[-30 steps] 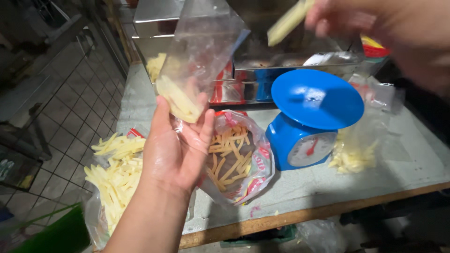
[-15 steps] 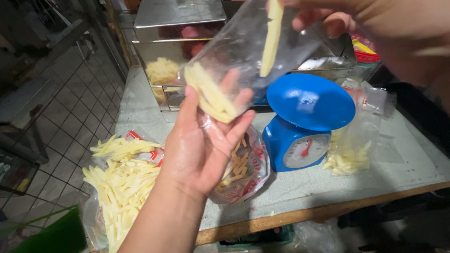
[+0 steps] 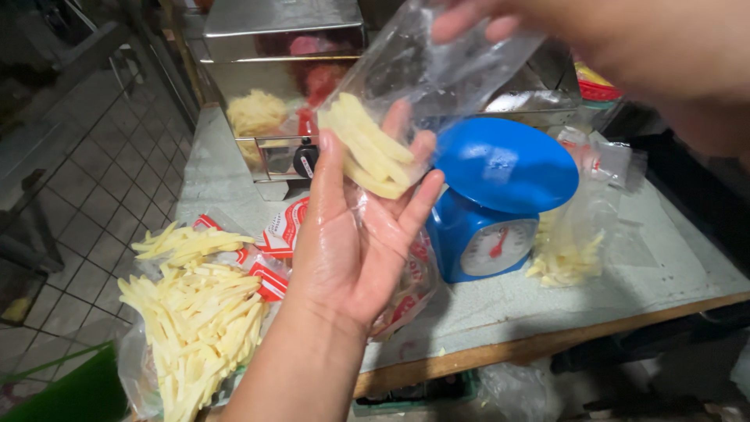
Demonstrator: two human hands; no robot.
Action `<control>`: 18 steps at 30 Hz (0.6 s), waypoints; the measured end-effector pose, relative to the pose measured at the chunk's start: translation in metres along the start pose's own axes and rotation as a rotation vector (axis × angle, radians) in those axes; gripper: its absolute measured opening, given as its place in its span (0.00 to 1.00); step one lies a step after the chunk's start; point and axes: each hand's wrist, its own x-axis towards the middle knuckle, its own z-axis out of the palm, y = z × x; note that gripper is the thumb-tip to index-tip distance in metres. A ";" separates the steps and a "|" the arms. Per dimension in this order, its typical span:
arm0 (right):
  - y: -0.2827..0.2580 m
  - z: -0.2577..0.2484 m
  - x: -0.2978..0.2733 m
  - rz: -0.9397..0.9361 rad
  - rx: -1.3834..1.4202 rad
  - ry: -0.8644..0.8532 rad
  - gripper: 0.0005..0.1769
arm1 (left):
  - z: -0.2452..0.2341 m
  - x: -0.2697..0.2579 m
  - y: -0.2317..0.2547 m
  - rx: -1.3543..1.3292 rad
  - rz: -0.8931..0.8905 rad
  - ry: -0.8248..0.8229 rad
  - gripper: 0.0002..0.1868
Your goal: The person repeatedly scoops frozen french fries from a large bag into small clear plastic bags, places each bag on a blue kitchen scale to check weight, and then sets the filled bags aside. The process is repeated multiple times throughout the clip.
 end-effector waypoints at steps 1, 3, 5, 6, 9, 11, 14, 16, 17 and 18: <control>-0.001 0.000 -0.002 0.018 0.005 -0.020 0.15 | -0.001 0.000 0.001 0.019 -0.001 0.013 0.29; -0.002 0.001 -0.005 0.052 0.014 -0.060 0.14 | -0.002 0.001 0.001 0.080 0.006 0.040 0.29; -0.001 0.005 -0.008 0.030 0.012 0.018 0.14 | -0.002 0.003 0.002 0.164 0.021 0.068 0.31; 0.000 0.007 -0.009 0.018 0.011 0.056 0.14 | -0.003 0.004 0.003 0.176 0.023 0.068 0.31; 0.004 0.013 -0.008 0.017 -0.011 0.171 0.15 | -0.005 0.005 0.007 0.181 0.028 0.073 0.31; 0.006 0.016 -0.003 -0.137 0.012 0.140 0.15 | -0.005 0.004 0.010 0.143 0.030 0.075 0.31; 0.006 0.020 -0.002 -0.227 -0.002 0.096 0.16 | -0.007 0.001 0.016 0.082 0.042 0.098 0.31; 0.004 0.023 -0.002 -0.228 -0.012 0.075 0.16 | -0.008 0.000 0.019 0.080 0.037 0.098 0.30; 0.003 0.025 0.000 -0.222 -0.014 0.065 0.16 | -0.009 0.000 0.021 0.079 0.036 0.100 0.30; 0.003 0.027 0.000 -0.217 -0.009 0.066 0.16 | -0.010 -0.001 0.021 0.065 0.029 0.105 0.29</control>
